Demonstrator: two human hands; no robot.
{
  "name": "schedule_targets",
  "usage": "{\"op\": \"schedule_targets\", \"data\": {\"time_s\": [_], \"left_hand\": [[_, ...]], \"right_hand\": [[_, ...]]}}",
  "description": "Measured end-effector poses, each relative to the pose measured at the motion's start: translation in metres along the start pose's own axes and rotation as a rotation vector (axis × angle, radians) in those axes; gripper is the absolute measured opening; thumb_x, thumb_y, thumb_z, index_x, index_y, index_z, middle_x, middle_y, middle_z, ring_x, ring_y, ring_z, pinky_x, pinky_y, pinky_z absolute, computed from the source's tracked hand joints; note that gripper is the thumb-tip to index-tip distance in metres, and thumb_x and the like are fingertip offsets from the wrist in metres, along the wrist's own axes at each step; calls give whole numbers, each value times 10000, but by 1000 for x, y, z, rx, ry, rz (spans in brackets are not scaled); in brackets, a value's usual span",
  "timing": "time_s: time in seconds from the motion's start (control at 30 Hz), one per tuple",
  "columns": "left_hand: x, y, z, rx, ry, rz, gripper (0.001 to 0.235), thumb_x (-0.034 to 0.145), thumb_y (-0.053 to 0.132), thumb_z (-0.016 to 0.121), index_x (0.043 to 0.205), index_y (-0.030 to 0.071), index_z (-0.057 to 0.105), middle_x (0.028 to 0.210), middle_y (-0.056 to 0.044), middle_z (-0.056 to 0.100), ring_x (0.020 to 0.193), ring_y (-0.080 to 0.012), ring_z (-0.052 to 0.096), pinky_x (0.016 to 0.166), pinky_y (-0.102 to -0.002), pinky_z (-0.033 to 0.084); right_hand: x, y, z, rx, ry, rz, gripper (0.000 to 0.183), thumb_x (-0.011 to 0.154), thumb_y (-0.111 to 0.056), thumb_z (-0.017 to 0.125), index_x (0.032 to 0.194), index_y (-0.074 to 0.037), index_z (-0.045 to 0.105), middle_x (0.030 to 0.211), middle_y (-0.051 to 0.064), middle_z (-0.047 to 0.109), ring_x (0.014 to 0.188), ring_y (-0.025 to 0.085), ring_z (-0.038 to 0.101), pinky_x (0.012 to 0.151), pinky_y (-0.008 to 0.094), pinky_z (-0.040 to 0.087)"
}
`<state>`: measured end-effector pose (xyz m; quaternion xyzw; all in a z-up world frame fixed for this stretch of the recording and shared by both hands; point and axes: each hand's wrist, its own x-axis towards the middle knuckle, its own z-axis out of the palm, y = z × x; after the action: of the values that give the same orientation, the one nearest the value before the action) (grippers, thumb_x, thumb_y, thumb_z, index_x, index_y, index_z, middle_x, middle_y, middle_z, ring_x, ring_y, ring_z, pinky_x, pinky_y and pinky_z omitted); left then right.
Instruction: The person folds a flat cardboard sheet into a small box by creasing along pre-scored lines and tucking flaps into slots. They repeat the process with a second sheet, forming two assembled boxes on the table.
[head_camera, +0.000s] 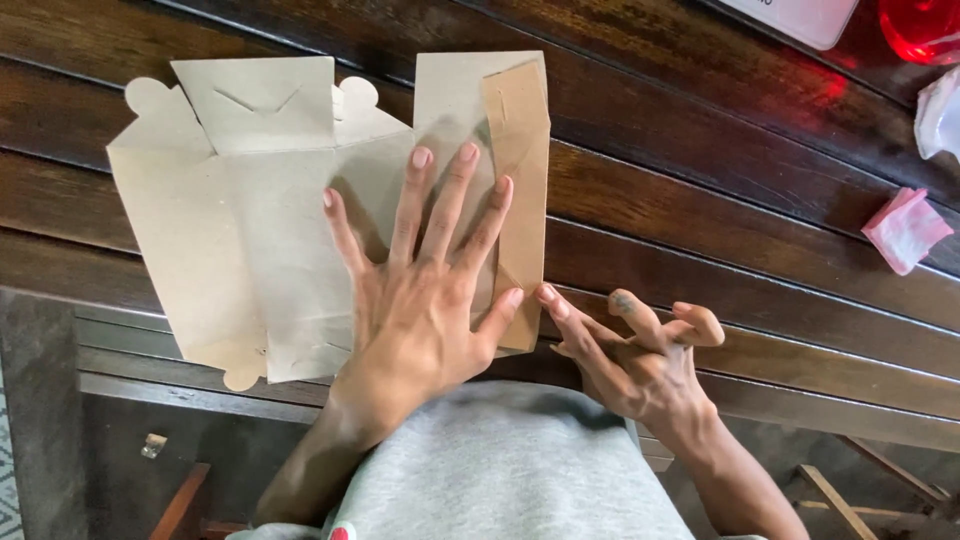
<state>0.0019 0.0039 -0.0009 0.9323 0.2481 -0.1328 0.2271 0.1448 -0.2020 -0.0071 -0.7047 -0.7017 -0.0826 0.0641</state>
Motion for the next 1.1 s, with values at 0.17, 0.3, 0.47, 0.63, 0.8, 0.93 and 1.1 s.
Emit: {"op": "schedule_targets", "data": {"time_s": [0.17,0.3,0.47,0.63,0.8,0.93,1.1], "left_hand": [[1,-3,4,8,-26,-6,1016,905,706,545,1662,324,-14,1706,-28,-171,1578,-264,-157,1102,-793,-163],[0,-3,2,24,-39,5,997,919,673,520,1668,310,-30,1703,-26,-186,1574,-269,-174,1100,-800,-162],[-2,-2,2,18,-27,1,970,918,616,523,1674,307,-1,1715,-27,-150,1577,-274,-156,1101,-809,-146],[0,-2,1,11,-29,1,948,929,600,508,1671,310,-6,1708,-22,-168,1575,-267,-167,1104,-795,-165],[-1,-1,-1,7,-24,8,931,929,602,492,1674,311,16,1714,-17,-149,1573,-268,-165,1103,-799,-156],[1,-2,5,58,-28,0,992,898,663,481,1663,312,-43,1696,-21,-213,1571,-272,-183,1094,-798,-164],[0,-2,3,42,-32,2,987,897,630,503,1668,311,-23,1701,-20,-194,1573,-267,-174,1096,-805,-153]], "right_hand": [[8,1,-10,46,-8,45,361,1067,-139,651,1415,-129,558,1211,-333,707,1012,143,543,1006,425,163],[16,-7,-3,108,11,46,332,1113,-138,482,1444,-114,478,1337,-186,738,1328,212,568,1060,451,158],[11,-11,-3,53,11,65,298,1111,-194,487,1389,-140,581,1325,-254,703,1297,179,579,1047,456,159],[0,-9,-6,-24,17,41,331,1093,-216,566,1417,-163,601,1184,-356,707,1125,132,548,1010,427,183],[-5,-16,-9,-58,49,25,424,1157,-439,512,1473,-160,473,1324,-313,645,1171,134,563,1017,483,208],[2,-22,-2,4,13,64,349,1107,-328,514,1394,-141,583,1242,-288,724,1210,147,552,1028,441,188],[-13,-19,0,23,7,79,364,1051,-136,562,1402,-141,657,1291,-235,650,1035,193,525,913,469,195]]}}
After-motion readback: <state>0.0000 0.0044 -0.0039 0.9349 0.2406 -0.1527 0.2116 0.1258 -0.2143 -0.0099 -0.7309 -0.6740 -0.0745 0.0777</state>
